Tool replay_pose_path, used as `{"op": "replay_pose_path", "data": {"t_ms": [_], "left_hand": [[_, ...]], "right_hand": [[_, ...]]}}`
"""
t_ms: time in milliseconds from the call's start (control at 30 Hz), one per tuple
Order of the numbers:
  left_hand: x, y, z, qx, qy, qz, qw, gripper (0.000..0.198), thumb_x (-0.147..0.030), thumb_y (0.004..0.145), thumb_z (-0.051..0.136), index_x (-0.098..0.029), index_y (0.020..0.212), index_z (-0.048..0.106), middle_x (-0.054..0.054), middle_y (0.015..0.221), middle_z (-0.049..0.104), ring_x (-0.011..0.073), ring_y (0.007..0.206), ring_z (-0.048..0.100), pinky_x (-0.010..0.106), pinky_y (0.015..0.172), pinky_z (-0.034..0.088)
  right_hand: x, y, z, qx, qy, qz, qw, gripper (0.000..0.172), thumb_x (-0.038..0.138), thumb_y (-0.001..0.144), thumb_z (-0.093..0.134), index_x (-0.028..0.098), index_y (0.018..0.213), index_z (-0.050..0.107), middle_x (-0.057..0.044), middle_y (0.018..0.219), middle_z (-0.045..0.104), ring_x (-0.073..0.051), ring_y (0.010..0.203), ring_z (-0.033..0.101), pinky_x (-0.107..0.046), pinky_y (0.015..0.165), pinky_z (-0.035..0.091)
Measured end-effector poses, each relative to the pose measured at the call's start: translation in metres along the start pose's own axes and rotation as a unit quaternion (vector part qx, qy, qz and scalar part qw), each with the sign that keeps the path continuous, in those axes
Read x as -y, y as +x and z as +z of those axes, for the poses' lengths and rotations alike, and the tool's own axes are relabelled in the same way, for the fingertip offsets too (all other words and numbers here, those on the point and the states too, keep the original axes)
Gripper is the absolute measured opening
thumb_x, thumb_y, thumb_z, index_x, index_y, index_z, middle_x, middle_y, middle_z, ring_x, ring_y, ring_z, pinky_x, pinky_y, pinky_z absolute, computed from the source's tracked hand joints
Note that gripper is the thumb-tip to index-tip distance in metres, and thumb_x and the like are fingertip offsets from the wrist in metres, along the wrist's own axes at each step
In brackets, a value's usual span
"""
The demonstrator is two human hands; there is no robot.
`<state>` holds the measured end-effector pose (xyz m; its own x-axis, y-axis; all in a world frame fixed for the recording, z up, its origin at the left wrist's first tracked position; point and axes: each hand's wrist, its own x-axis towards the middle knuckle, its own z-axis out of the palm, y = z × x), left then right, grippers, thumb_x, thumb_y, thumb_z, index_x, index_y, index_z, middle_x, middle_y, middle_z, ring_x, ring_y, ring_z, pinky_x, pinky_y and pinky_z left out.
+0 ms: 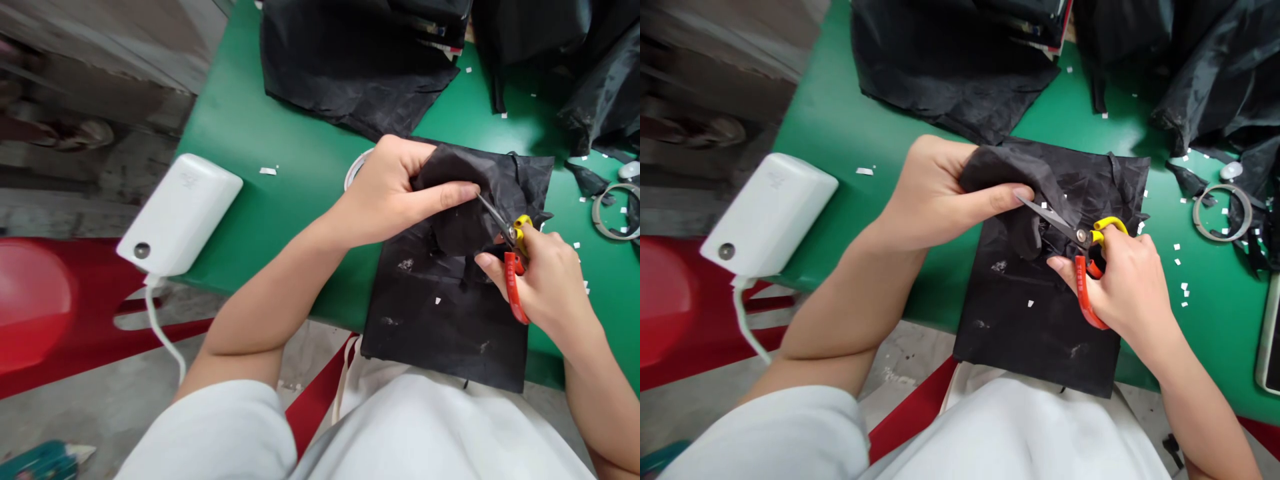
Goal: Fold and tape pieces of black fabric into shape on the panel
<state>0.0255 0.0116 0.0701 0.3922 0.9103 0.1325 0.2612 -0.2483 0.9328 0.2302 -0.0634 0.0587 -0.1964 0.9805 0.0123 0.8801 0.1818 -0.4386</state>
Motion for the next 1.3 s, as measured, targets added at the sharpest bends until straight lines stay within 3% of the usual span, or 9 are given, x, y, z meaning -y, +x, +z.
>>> {"op": "replay_pose_path", "data": {"t_ms": [200, 433, 833, 1300], "left_hand": [[0.0003, -0.0007, -0.0009, -0.004, 0.029, -0.006, 1.0, 0.023, -0.038, 0.074, 0.071, -0.016, 0.066, 0.071, 0.0, 0.063, 0.067, 0.0138, 0.061, 0.062, 0.022, 0.049, 0.048], [-0.0006, 0.0016, -0.0013, 0.045, -0.006, 0.016, 0.999, 0.018, -0.031, 0.077, 0.071, -0.013, 0.075, 0.072, 0.0, 0.065, 0.069, 0.0119, 0.063, 0.063, 0.019, 0.052, 0.05], [0.0013, 0.0017, 0.0045, 0.076, -0.004, 0.029, 0.997, 0.024, -0.03, 0.079, 0.069, -0.012, 0.063, 0.066, -0.004, 0.051, 0.052, 0.0066, 0.053, 0.052, 0.015, 0.045, 0.04], [0.0061, -0.002, 0.0069, 0.075, 0.009, 0.026, 0.997, 0.018, -0.03, 0.082, 0.066, -0.015, 0.073, 0.071, -0.001, 0.066, 0.068, 0.0136, 0.072, 0.065, 0.019, 0.06, 0.048]], "right_hand": [[0.0005, 0.0007, -0.0014, 0.026, 0.015, 0.001, 1.0, 0.053, 0.07, 0.081, 0.047, 0.024, 0.062, 0.029, 0.004, 0.05, 0.038, -0.012, 0.047, 0.03, -0.028, 0.057, 0.025], [-0.0001, -0.0003, -0.0012, 0.051, 0.013, 0.011, 0.999, 0.05, 0.068, 0.083, 0.045, 0.023, 0.063, 0.033, 0.004, 0.051, 0.039, -0.011, 0.046, 0.031, -0.029, 0.058, 0.025], [-0.0005, 0.0005, -0.0014, 0.044, 0.001, 0.001, 0.999, 0.052, 0.07, 0.084, 0.04, 0.023, 0.063, 0.031, 0.004, 0.05, 0.039, -0.012, 0.046, 0.033, -0.028, 0.057, 0.025], [-0.0006, -0.0007, -0.0019, 0.037, -0.04, 0.022, 0.998, 0.058, 0.077, 0.083, 0.031, 0.025, 0.059, 0.027, 0.001, 0.045, 0.035, -0.014, 0.048, 0.028, -0.027, 0.052, 0.022]]}}
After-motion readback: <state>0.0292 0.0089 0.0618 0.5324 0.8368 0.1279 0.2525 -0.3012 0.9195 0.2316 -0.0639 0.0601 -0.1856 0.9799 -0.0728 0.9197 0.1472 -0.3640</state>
